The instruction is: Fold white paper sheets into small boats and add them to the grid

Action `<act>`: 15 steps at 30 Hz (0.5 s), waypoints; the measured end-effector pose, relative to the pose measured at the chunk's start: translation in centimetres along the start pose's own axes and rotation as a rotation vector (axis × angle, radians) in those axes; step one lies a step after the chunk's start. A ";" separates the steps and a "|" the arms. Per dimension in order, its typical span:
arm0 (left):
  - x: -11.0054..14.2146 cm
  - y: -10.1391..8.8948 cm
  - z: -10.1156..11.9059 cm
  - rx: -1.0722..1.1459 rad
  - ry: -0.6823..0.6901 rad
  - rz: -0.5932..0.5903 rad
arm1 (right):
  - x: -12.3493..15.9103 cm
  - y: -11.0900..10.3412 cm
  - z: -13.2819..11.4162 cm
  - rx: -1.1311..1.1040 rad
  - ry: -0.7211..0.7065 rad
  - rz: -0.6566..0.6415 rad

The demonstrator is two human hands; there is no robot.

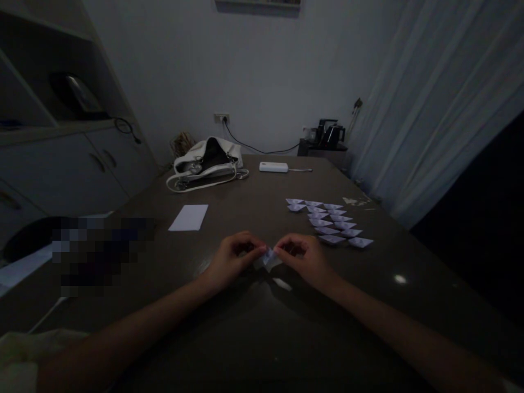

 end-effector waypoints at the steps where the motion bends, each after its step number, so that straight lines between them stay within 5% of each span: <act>1: 0.0 -0.1 -0.2 0.031 -0.022 0.012 | 0.0 -0.1 0.1 -0.005 0.001 0.007; 15: -0.5 -0.8 -1.9 0.284 -0.110 0.101 | -0.1 -0.9 0.7 -0.044 0.009 0.077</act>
Point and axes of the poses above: each hand's wrist, its own x-axis away from the middle knuckle, its own y-axis out of the palm, z = x × y, the point moved 9 cm from there along -x, towards the middle knuckle
